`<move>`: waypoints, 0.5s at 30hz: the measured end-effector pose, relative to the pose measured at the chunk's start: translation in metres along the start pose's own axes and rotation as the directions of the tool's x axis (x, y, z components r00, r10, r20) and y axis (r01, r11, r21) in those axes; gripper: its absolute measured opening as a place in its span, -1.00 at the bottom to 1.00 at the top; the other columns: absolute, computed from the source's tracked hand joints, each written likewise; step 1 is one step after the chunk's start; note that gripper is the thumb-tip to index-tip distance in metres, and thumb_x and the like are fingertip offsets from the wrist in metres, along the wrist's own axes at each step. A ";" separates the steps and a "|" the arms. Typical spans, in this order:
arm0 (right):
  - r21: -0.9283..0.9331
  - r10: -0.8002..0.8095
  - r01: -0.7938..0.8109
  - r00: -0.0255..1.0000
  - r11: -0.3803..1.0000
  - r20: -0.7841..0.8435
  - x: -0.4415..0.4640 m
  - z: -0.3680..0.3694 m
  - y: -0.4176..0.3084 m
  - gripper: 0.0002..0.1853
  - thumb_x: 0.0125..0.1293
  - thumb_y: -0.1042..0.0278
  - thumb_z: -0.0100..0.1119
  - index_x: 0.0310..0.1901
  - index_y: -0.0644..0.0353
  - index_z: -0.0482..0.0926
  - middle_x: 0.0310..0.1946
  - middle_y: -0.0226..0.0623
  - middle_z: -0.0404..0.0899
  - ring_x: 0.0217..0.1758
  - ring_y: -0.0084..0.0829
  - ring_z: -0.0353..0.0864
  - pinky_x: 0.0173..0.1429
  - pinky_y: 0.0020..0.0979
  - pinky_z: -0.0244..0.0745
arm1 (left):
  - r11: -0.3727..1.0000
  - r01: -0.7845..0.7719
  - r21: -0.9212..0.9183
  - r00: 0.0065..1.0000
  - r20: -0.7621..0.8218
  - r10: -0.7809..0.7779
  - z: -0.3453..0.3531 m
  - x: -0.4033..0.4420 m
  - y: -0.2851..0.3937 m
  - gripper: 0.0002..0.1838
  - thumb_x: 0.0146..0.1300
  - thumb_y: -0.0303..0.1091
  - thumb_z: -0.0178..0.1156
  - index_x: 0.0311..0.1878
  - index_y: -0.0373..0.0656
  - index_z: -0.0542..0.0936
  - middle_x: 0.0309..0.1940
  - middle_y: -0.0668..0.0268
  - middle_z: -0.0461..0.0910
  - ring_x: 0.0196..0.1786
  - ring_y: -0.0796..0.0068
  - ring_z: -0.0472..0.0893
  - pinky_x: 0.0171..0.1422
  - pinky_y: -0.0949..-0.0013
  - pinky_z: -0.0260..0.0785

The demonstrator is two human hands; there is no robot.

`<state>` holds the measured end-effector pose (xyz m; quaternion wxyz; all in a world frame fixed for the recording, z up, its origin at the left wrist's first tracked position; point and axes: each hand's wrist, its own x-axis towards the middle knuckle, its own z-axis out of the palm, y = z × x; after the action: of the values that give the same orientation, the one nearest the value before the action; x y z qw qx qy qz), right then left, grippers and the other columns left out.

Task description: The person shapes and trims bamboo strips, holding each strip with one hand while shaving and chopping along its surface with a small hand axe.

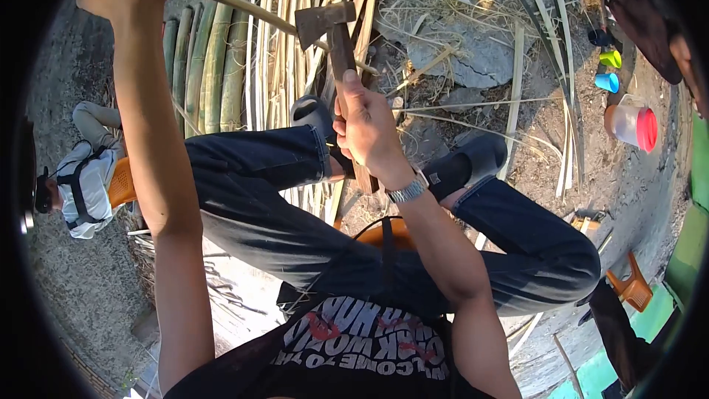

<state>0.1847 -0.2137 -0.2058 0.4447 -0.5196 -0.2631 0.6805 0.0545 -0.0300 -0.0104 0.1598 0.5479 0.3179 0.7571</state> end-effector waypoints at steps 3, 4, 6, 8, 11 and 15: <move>-0.260 -0.443 0.431 0.896 0.864 0.011 -0.006 0.005 -0.054 -0.29 0.51 -0.47 -0.13 -0.37 0.15 0.41 -0.63 -0.45 0.35 -0.72 -0.64 0.24 -0.62 -0.53 0.15 | 0.981 -0.170 0.094 0.985 0.027 0.168 -0.025 0.008 -0.036 -0.48 0.46 0.14 0.19 -0.50 -0.03 0.39 -0.69 0.48 0.21 -0.66 0.58 0.27 -0.53 0.35 0.09; -0.140 -0.498 0.494 0.867 0.858 0.000 -0.017 0.007 -0.077 -0.36 0.56 -0.28 -0.01 -0.37 0.25 0.49 -0.65 -0.49 0.44 -0.64 -0.67 0.37 -0.55 -0.55 0.20 | 0.983 -0.142 0.117 0.990 0.037 0.139 -0.031 0.003 -0.035 -0.48 0.46 0.14 0.19 -0.50 -0.03 0.39 -0.69 0.48 0.21 -0.66 0.58 0.27 -0.53 0.35 0.09; -0.107 -0.792 0.786 0.608 0.609 -0.045 -0.028 0.019 -0.091 -0.43 0.57 -0.18 0.04 -0.32 0.27 0.50 -0.65 -0.49 0.43 -0.63 -0.70 0.36 -0.55 -0.50 0.18 | 0.996 -0.076 0.040 0.997 -0.031 0.077 -0.026 0.009 -0.030 -0.47 0.45 0.17 0.19 -0.50 -0.02 0.37 -0.68 0.47 0.22 -0.66 0.57 0.28 -0.52 0.36 0.10; -0.171 -0.648 0.631 0.758 0.756 -0.068 -0.025 0.019 -0.045 -0.48 0.60 -0.11 0.02 -0.22 0.30 0.54 -0.65 -0.37 0.47 -0.60 -0.60 0.42 -0.50 -0.41 0.25 | 0.991 -0.126 0.053 0.992 0.001 0.126 -0.023 -0.001 -0.022 -0.47 0.44 0.16 0.20 -0.50 0.00 0.34 -0.67 0.47 0.20 -0.66 0.58 0.26 -0.52 0.37 0.08; -0.516 0.016 -0.087 0.990 0.852 -0.139 0.030 -0.018 0.035 -0.37 0.60 -0.23 -0.07 -0.36 0.27 0.50 -0.67 -0.19 0.45 -0.63 -0.31 0.49 -0.47 -0.16 0.37 | 0.987 0.112 -0.117 0.992 0.069 -0.104 -0.020 0.012 -0.014 -0.47 0.44 0.17 0.20 -0.51 0.03 0.33 -0.69 0.49 0.15 -0.67 0.59 0.23 -0.53 0.37 0.06; -0.070 -0.205 0.198 0.971 0.978 -0.125 -0.025 -0.011 -0.067 -0.32 0.57 -0.37 -0.15 -0.48 0.12 0.40 -0.70 -0.54 0.32 -0.75 -0.68 0.30 -0.67 -0.57 0.14 | 0.996 -0.070 0.052 0.998 -0.003 0.070 -0.027 -0.001 -0.021 -0.47 0.45 0.18 0.16 -0.53 0.05 0.35 -0.71 0.48 0.15 -0.68 0.60 0.23 -0.53 0.37 0.05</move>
<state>0.2188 -0.2060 -0.1427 0.5128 -0.5464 -0.3040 0.5883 0.0272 -0.0234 -0.0305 0.1183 0.5607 0.3184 0.7551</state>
